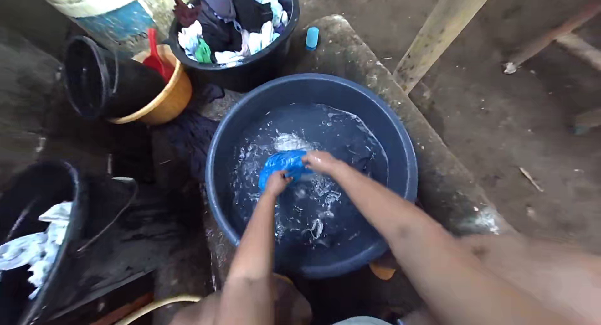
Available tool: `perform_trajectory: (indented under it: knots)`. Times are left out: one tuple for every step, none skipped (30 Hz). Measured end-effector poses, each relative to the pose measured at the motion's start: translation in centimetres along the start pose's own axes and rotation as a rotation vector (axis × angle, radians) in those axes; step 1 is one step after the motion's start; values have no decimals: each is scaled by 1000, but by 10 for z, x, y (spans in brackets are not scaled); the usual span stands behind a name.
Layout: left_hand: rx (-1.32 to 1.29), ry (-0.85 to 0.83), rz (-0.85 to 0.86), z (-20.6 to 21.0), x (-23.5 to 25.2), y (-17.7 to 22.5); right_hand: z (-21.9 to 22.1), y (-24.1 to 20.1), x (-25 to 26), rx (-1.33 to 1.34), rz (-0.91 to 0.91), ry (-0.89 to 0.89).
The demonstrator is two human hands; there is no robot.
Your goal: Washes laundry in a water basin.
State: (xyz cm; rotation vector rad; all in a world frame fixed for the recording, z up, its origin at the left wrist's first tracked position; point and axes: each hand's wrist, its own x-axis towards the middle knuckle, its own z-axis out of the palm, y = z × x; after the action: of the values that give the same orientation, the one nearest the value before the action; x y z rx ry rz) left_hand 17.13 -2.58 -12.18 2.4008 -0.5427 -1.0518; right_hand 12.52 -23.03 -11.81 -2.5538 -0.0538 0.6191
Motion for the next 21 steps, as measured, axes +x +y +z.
perform_trajectory:
  knots:
    - [61, -46, -13, 22, 7, -6, 29, 8, 0, 16, 53, -59]
    - [118, -71, -24, 41, 10, -11, 55, 11, -3, 27, 91, -100]
    - [180, -83, -40, 56, 10, -13, 75, 8, -12, 26, 118, -117]
    - [232, -103, -63, 66, 8, -12, 91, 1, -23, 23, 151, -131]
    - [268, -139, -78, 72, 3, -9, 102, -7, -34, 40, 190, -165]
    - [292, -195, -93, 75, -3, -5, 109, -13, -43, 66, 222, -219]
    - [309, -257, -108, 76, -9, -3, 115, -16, -51, 85, 228, -278]
    - [312, -316, -99, 76, -12, -4, 120, -13, -55, 81, 201, -346]
    - [309, -359, -58, 77, -10, -10, 119, -9, -55, 54, 169, -425]
    - [291, -381, -21, 77, -10, -15, 107, -12, -53, 9, 141, -509]
    - [264, -391, -1, 76, -13, -16, 85, -20, -50, -44, 132, -559]
    - [220, -382, 10, 71, -20, -11, 57, -30, -47, -89, 115, -552]
    - [150, -359, 26, 62, -29, -1, 25, -42, -45, -102, 93, -487]
    - [57, -314, 49, 50, -41, 17, -5, -53, -47, -62, 60, -345]
    - [-43, -252, 84, 33, -55, 39, -30, -61, -52, -17, 0, -141]
    - [-110, -196, 106, 9, -72, 66, -50, -66, -59, 17, -88, 63]
    - [-141, -134, 144, -16, -91, 92, -73, -74, -74, 94, -184, 230]
    - [-156, -55, 196, -40, -112, 114, -90, -82, -90, 232, -300, 380]
    - [-180, 33, 264, -63, -135, 133, -99, -87, -103, 423, -449, 518]
    - [-235, 126, 338, -82, -155, 148, -101, -93, -113, 598, -598, 605]
    - [-329, 209, 410, -98, -172, 160, -99, -102, -121, 706, -687, 660]
